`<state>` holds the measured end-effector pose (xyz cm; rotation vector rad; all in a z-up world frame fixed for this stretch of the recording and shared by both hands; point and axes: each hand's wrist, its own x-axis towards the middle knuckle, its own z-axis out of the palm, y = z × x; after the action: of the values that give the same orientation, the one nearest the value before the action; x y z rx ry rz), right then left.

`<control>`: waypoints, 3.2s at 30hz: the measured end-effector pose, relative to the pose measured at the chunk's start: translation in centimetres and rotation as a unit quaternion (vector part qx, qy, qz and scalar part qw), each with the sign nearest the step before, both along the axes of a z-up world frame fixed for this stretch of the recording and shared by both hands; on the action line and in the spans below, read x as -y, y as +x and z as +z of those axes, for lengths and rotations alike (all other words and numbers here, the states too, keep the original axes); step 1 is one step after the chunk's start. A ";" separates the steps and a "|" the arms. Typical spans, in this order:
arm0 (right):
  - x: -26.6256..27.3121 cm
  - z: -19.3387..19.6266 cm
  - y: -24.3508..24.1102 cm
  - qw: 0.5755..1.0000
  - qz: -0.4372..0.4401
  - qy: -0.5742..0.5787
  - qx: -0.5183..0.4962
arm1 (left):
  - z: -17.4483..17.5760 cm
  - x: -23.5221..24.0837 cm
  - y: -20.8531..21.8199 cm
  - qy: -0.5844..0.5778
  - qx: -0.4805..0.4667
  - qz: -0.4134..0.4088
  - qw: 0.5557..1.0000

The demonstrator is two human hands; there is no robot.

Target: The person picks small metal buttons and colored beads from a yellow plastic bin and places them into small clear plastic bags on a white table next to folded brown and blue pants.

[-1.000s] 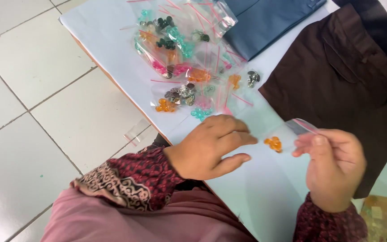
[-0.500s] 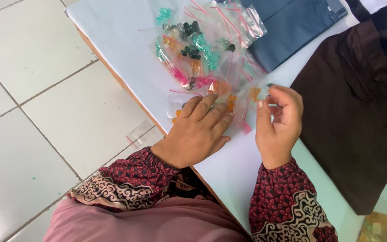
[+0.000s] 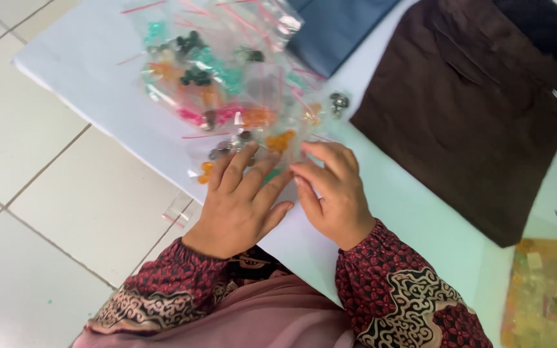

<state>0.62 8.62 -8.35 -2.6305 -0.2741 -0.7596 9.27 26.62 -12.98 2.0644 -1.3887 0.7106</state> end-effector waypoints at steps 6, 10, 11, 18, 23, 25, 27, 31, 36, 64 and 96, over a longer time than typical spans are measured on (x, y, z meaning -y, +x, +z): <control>0.1 0.7 -7.0 0.999 -0.028 0.027 0.007 | 0.9 0.6 -4.2 0.035 -0.048 -0.127 0.990; 0.6 3.0 -13.7 0.997 -0.067 0.037 0.005 | 2.9 3.2 -6.8 0.049 -0.044 -0.244 0.967; 0.7 3.3 -15.5 0.995 -0.094 0.028 -0.002 | 3.6 3.9 -7.5 0.052 -0.045 -0.295 0.953; 6.6 7.6 -28.2 0.981 -0.188 0.025 -0.042 | 11.2 13.8 -13.8 0.099 0.011 -0.508 0.856; 15.8 11.3 -36.4 0.944 -0.325 0.029 -0.036 | 13.5 23.9 -18.8 0.084 -0.023 -0.585 0.807; 19.8 10.8 -38.2 0.933 -0.355 -0.005 -0.062 | 13.5 28.2 -21.0 0.065 -0.044 -0.609 0.790; 23.6 8.7 -39.2 0.899 -0.383 -0.017 -0.212 | 13.0 32.3 -23.4 0.021 -0.132 -0.638 0.758; 24.9 6.4 -37.2 0.799 -0.457 0.036 -0.388 | 10.7 36.7 -26.5 0.064 -0.182 -0.622 0.759; 25.7 3.0 -36.9 0.803 -0.432 0.053 -0.407 | 8.8 38.3 -26.4 0.172 -0.177 -0.559 0.792; 24.9 3.6 -35.6 0.746 -0.463 0.157 -0.451 | 8.3 37.4 -26.7 0.108 -0.172 -0.571 0.795; 22.4 5.0 -35.9 0.679 -0.234 0.127 -0.684 | 9.7 36.9 -26.6 0.102 -0.149 -0.573 0.799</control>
<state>-35.24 -13.82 -3.34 -2.2282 0.8710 1.0866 -17.35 -10.24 -3.28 0.9878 -2.1524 -0.2887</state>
